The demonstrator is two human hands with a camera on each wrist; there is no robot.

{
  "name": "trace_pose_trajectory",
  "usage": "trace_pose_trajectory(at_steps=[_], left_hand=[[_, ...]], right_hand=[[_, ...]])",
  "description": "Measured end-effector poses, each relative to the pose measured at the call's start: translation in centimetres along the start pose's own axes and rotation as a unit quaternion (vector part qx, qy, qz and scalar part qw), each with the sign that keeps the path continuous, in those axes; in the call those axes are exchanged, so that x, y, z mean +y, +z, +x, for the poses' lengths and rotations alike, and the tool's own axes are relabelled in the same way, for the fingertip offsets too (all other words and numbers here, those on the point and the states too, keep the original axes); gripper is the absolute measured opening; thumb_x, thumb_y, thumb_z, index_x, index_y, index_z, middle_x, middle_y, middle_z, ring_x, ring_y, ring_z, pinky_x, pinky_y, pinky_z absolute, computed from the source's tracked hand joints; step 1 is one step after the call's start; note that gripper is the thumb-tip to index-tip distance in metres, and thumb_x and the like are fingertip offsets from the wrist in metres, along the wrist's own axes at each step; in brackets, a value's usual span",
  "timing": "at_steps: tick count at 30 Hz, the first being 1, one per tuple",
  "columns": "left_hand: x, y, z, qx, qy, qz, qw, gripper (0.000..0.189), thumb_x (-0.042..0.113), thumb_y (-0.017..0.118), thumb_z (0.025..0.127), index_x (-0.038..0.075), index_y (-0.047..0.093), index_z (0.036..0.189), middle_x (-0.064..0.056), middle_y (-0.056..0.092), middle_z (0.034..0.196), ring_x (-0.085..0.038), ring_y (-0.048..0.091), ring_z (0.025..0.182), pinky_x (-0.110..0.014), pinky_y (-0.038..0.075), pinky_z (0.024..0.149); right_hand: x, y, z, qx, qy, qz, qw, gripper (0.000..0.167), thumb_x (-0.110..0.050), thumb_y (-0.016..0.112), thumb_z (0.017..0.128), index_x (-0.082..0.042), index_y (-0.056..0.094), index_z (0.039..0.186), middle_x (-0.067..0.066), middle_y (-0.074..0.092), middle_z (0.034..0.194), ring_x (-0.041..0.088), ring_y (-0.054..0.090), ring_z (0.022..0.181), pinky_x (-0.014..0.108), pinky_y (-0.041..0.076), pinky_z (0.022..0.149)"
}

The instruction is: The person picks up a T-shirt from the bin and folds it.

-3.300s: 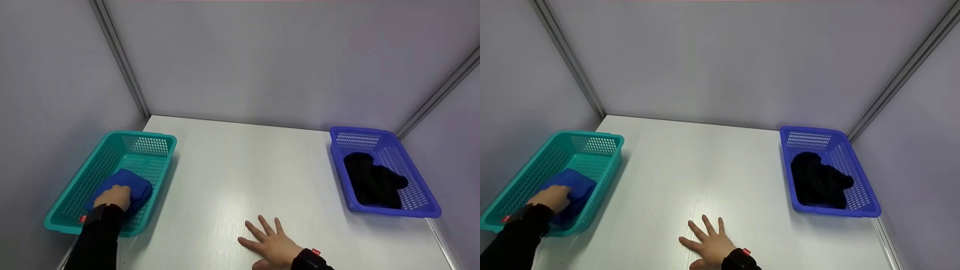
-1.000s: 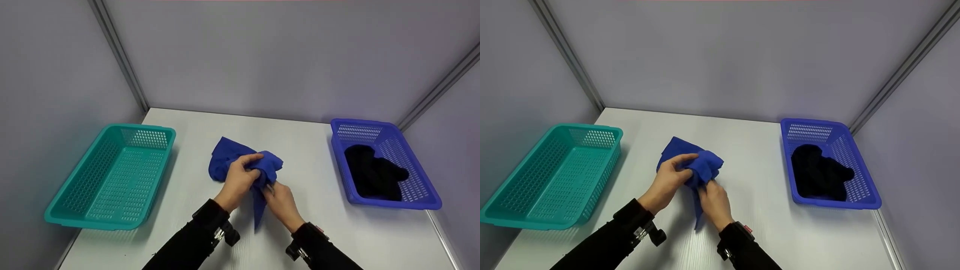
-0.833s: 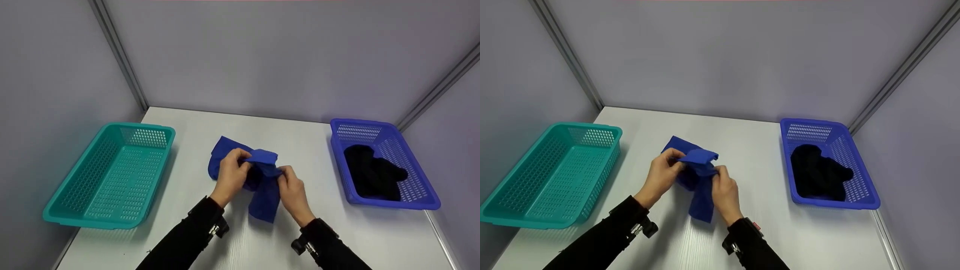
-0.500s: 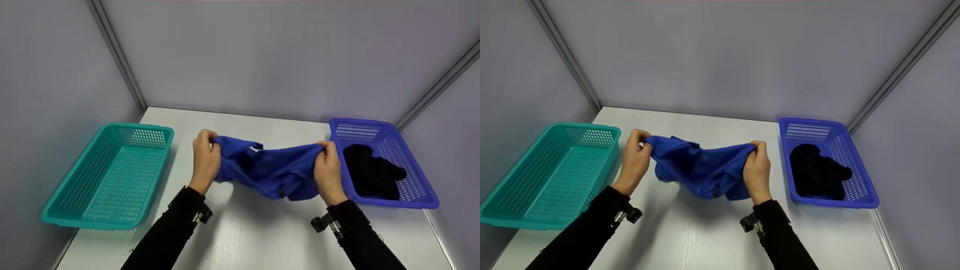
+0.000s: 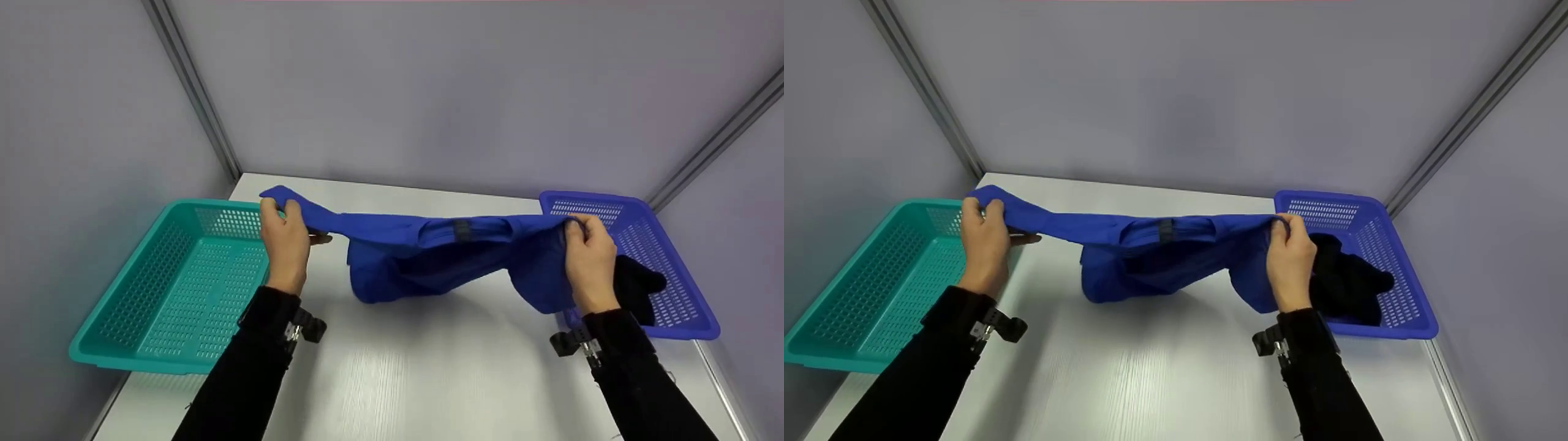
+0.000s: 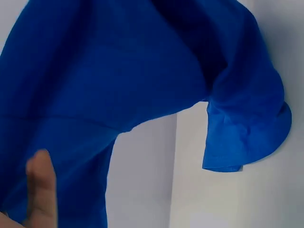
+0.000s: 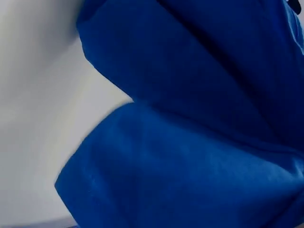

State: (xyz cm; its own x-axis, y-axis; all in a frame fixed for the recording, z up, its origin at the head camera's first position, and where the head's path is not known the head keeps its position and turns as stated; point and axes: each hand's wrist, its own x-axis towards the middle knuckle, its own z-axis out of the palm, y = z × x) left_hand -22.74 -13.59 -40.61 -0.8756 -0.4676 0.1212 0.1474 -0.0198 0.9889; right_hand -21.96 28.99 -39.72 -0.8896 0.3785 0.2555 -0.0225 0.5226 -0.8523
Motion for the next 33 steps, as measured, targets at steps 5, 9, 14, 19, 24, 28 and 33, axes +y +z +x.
trace_pose_trajectory(at_steps=[5, 9, 14, 19, 24, 28, 33], left_hand=[[0.8, -0.3, 0.4, 0.001, 0.011, -0.056, 0.9984, 0.011, 0.016, 0.039, 0.11, 0.013, 0.038, 0.099, -0.004, 0.051, 0.091, -0.013, 0.063, 0.072, -0.037, 0.064, 0.073], [2.6, -0.6, 1.0, -0.001, 0.026, -0.067, 0.9974, 0.016, 0.019, 0.039, 0.111, 0.013, 0.051, 0.119, -0.002, 0.053, 0.138, -0.012, 0.048, 0.075, -0.035, 0.058, 0.075], [4.7, -0.8, 1.8, -0.001, 0.056, -0.107, 0.9926, 0.012, 0.016, 0.044, 0.109, 0.009, 0.053, 0.113, -0.004, 0.051, 0.117, -0.014, 0.047, 0.078, -0.035, 0.056, 0.076], [4.8, -1.1, 1.8, 0.006, 0.131, -0.053, 0.9899, 0.018, 0.014, 0.044, 0.109, 0.014, 0.037, 0.093, 0.001, 0.035, 0.089, -0.014, 0.039, 0.077, -0.029, 0.04, 0.072], [3.3, -1.2, 1.0, -0.058, 0.194, 0.096, 0.9745, 0.019, 0.017, 0.051, 0.108, 0.012, 0.036, 0.097, 0.0, 0.039, 0.085, -0.015, 0.042, 0.078, -0.03, 0.032, 0.071], [2.5, -1.0, 0.1, -0.235, 0.199, 0.211, 0.9276, 0.042, 0.029, 0.075, 0.098, 0.01, 0.052, 0.127, -0.008, 0.056, 0.108, -0.023, 0.055, 0.096, -0.038, 0.045, 0.086], [1.4, -0.4, -0.7, -0.329, 0.249, 0.414, 0.8113, 0.047, 0.03, 0.087, 0.089, 0.02, 0.07, 0.131, -0.011, 0.055, 0.106, -0.027, 0.057, 0.091, -0.045, 0.052, 0.079]], right_hand=[[-0.8, -0.2, 0.7, -0.003, -0.029, -0.027, 0.9992, 0.029, -0.018, 0.054, 0.109, 0.002, 0.069, 0.123, 0.006, 0.055, 0.103, 0.015, 0.048, 0.097, 0.026, 0.036, 0.086], [-2.0, -0.4, 1.7, -0.014, -0.075, -0.095, 0.9926, 0.026, -0.014, 0.063, 0.102, 0.002, 0.077, 0.118, 0.011, 0.065, 0.094, 0.014, 0.054, 0.085, 0.024, 0.038, 0.081], [-3.8, -0.6, 2.6, -0.104, 0.012, 0.116, 0.9877, 0.024, -0.015, 0.053, 0.108, 0.003, 0.065, 0.118, 0.004, 0.072, 0.068, 0.011, 0.071, 0.059, 0.023, 0.061, 0.065], [-5.5, 0.0, 2.4, -0.043, -0.006, 0.287, 0.9568, 0.015, -0.011, 0.051, 0.109, -0.002, 0.062, 0.109, 0.009, 0.075, 0.074, 0.022, 0.075, 0.067, 0.03, 0.063, 0.072], [-7.9, -0.1, 2.1, 0.054, -0.06, 0.396, 0.9148, 0.013, -0.012, 0.05, 0.111, -0.003, 0.06, 0.109, 0.011, 0.07, 0.084, 0.02, 0.069, 0.072, 0.03, 0.055, 0.073], [-9.3, -0.7, 2.6, 0.082, -0.079, 0.458, 0.8818, 0.014, -0.013, 0.048, 0.111, -0.002, 0.057, 0.112, 0.013, 0.066, 0.084, 0.02, 0.061, 0.065, 0.027, 0.049, 0.062], [-9.4, -1.1, 3.7, 0.074, -0.039, 0.429, 0.8992, 0.012, -0.011, 0.051, 0.11, -0.003, 0.06, 0.113, 0.01, 0.067, 0.087, 0.016, 0.063, 0.07, 0.023, 0.051, 0.064]])
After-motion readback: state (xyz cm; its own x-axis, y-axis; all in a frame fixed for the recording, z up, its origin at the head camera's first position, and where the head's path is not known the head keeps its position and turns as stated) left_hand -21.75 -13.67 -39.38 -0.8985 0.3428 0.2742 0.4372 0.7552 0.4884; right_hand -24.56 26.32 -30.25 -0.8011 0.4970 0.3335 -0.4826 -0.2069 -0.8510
